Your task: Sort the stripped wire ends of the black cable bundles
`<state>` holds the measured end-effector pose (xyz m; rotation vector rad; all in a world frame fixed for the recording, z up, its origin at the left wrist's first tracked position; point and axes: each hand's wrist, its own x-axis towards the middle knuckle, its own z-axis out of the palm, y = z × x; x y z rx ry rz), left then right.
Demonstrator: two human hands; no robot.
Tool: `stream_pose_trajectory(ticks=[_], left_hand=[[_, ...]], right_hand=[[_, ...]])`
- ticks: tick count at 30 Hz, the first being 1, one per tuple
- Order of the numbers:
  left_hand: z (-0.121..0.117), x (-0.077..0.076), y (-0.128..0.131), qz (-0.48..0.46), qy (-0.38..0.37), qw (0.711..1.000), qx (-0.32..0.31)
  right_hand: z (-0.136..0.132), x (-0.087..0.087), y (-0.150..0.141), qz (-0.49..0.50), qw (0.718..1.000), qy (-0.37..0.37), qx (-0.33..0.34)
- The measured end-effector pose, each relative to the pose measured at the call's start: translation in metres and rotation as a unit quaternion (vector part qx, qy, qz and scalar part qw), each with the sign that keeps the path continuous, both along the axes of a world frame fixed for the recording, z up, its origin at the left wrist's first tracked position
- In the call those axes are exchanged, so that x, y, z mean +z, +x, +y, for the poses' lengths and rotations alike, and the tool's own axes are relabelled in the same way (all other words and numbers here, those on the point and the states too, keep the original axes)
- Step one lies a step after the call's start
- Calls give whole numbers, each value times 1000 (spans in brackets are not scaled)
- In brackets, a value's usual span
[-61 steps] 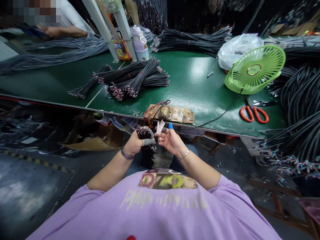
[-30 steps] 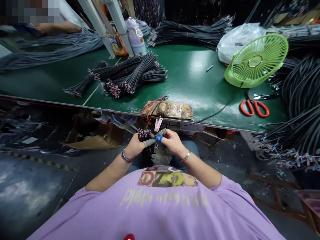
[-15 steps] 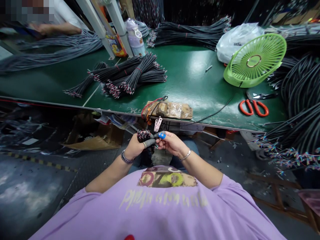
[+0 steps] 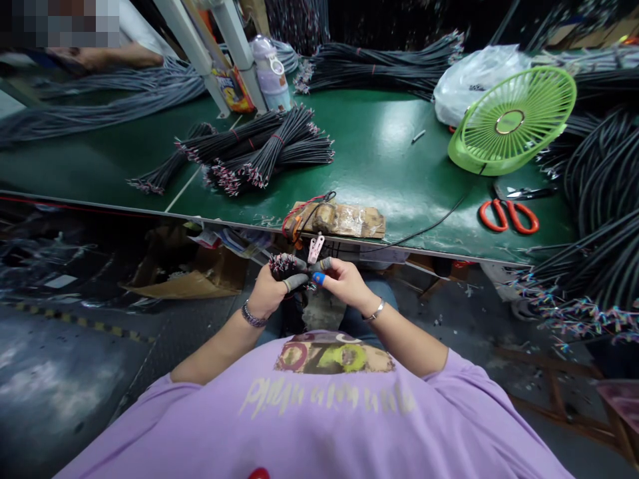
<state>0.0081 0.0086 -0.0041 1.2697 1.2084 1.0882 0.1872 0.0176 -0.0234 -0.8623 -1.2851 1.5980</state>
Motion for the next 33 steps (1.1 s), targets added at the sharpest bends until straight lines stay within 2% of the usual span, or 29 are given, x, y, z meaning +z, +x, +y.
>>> stream_pose_trajectory(ticks=[4, 8, 10, 12, 14, 16, 18, 24, 28, 33], left_hand=[[-1, 4, -2, 32, 21, 999, -11], [-2, 11, -6, 57, 13, 995, -83], [-1, 14, -8, 47, -2, 994, -99], [0, 15, -9, 20, -13, 996, -82], [2, 15, -10, -10, -15, 998, -53], [4, 16, -8, -42, -13, 999, -25], [6, 18, -6, -72, -9, 997, -4], [14, 22, 2, -87, 11, 996, 15], [18, 18, 4, -82, 6, 997, 14], [19, 13, 5, -97, -13, 995, 5]], right_hand=[[6, 8, 6, -57, 996, 61, 41], [12, 10, 7, -74, 991, -6, 114], [14, 8, 5, -52, 992, -57, 96], [16, 5, 1, -8, 994, -110, 29], [20, 3, -3, 55, 983, -174, -27], [25, 4, -6, 116, 964, -238, -31], [30, 7, -9, 154, 948, -278, -6], [37, 11, -20, 199, 936, -291, -8], [36, 8, -24, 216, 936, -276, -32], [34, 9, -25, 224, 933, -280, -25]])
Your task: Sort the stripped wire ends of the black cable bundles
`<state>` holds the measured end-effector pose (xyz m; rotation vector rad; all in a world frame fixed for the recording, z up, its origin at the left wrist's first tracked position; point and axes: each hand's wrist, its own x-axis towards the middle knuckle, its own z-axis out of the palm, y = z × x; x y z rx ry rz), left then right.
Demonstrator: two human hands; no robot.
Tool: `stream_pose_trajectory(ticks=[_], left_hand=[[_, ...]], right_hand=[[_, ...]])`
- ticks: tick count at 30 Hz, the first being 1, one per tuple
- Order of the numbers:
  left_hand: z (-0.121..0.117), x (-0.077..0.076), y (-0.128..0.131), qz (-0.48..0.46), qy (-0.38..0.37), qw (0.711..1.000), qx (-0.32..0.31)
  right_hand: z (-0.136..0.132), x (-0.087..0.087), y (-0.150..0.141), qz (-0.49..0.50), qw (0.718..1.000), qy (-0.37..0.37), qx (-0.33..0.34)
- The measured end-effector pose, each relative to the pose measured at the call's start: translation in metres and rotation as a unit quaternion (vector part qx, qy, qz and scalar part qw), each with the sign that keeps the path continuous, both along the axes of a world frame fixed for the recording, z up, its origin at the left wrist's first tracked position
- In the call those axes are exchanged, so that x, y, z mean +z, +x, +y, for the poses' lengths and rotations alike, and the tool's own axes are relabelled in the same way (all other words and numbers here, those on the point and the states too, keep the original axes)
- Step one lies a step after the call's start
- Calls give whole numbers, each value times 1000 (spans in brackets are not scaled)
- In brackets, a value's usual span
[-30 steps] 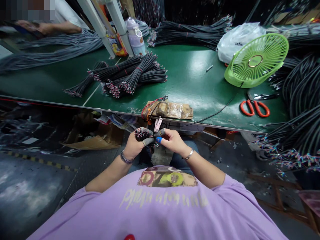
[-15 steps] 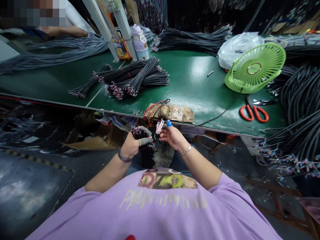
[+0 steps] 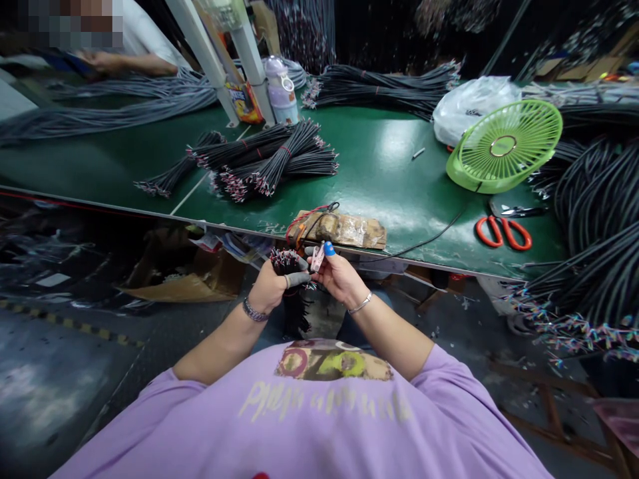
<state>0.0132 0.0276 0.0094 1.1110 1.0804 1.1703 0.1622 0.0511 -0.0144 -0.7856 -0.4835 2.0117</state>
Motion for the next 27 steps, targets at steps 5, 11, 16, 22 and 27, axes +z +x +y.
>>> stream_pose_trajectory(ticks=[5, 11, 16, 22, 27], left_hand=[[-5, 2, -1, 14, -5, 1000, 1], [-14, -7, -6, 42, -12, 999, -31], [-16, -11, -7, 34, -2, 999, -11], [-15, -12, -3, 27, -29, 997, -62], [-13, -20, -4, 45, -17, 995, -85]], right_hand=[[-6, -2, 5, 24, 1000, -13, 14], [-21, -6, 13, 51, 995, -46, 71], [-36, -12, 16, 24, 994, -37, 100], [-39, -10, 14, -79, 993, 73, 47], [-29, -1, 10, -204, 961, 182, 53]])
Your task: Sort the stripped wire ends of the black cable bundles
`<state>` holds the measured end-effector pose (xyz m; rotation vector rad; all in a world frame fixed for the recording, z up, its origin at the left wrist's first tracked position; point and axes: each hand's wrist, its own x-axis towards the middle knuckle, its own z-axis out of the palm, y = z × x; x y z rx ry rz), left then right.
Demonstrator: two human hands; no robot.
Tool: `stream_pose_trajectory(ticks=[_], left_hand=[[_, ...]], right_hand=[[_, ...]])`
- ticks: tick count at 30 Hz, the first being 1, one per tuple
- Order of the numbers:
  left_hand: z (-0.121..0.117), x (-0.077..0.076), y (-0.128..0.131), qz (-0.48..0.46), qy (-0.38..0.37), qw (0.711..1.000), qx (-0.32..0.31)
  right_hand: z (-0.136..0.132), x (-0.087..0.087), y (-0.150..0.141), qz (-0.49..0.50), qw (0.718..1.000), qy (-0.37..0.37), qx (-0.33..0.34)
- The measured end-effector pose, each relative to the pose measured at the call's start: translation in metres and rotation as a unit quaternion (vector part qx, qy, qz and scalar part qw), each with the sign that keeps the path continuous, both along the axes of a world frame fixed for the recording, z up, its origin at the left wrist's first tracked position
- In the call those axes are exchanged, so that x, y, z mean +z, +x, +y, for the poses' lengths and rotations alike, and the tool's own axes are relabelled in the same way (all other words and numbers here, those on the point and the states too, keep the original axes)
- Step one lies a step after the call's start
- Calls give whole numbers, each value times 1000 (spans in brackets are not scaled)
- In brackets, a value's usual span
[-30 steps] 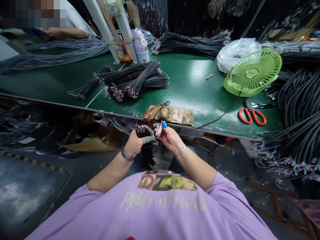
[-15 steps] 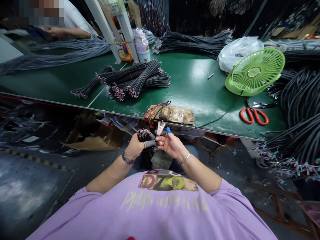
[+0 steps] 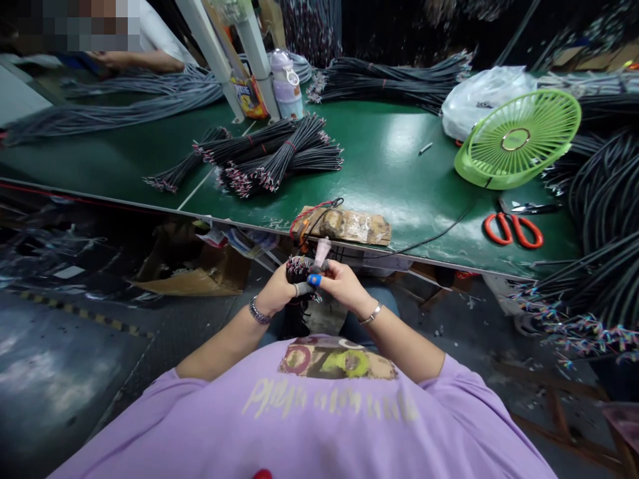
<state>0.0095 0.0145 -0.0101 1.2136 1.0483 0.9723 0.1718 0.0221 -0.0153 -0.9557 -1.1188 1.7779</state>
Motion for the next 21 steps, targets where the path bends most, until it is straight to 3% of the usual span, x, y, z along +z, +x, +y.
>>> stream_pose_trajectory(ticks=[6, 11, 16, 21], left_hand=[[1, -2, -2, 37, 37, 999, -10], [-2, 4, 0, 23, 20, 1000, 1], [-5, 7, 0, 46, -4, 999, -19], [-8, 9, 0, 21, -9, 999, -35]], right_hand=[[3, -2, -2, -7, 999, 32, 15], [-1, -5, 1, -5, 1000, 18, -18], [-6, -7, 5, 10, 997, 55, -51], [-7, -6, 8, 19, 998, 56, -35]])
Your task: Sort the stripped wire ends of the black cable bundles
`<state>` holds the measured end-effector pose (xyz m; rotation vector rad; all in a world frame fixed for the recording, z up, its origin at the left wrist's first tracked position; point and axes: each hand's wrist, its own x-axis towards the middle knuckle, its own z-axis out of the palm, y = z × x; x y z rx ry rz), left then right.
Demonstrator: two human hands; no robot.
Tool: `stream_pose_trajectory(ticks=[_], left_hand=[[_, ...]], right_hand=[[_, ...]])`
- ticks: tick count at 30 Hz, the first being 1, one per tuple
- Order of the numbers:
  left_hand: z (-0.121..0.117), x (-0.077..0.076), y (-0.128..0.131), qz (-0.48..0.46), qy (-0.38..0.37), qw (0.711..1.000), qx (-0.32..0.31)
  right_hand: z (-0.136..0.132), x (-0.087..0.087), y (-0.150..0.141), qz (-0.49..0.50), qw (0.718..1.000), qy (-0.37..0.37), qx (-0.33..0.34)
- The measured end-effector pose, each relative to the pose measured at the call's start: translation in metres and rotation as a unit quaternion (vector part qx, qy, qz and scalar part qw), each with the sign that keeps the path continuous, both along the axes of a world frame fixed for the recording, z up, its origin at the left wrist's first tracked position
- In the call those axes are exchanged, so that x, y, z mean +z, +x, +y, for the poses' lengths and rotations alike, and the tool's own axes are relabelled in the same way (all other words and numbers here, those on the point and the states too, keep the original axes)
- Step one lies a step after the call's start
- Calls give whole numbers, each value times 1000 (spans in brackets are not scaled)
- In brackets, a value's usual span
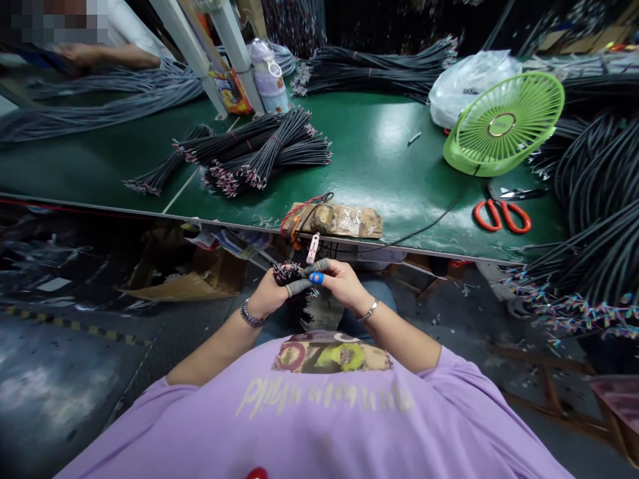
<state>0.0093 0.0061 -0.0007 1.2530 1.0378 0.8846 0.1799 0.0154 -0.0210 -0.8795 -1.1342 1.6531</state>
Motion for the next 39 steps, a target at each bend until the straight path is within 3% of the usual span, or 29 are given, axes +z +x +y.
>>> stream_pose_trajectory(ticks=[6, 12, 16, 20, 34, 39], left_hand=[[-3, 2, 3, -11, -10, 1000, 22], [-4, -1, -3, 151, 105, 981, 63], [-5, 0, -4, 213, 163, 962, 60], [-4, -1, -4, 214, 156, 963, 57], [-5, -2, -3, 199, 125, 971, 47], [-3, -1, -5, 226, 121, 966, 33]], right_hand=[[-1, -5, 0, 28, 999, -35, 11], [-1, -9, 3, 151, 972, -172, 46], [1, -8, 4, 166, 965, -197, 53], [1, -10, 4, 164, 962, -213, 53], [-1, -15, 2, 160, 968, -186, 55], [2, -9, 7, 51, 994, -89, 35]])
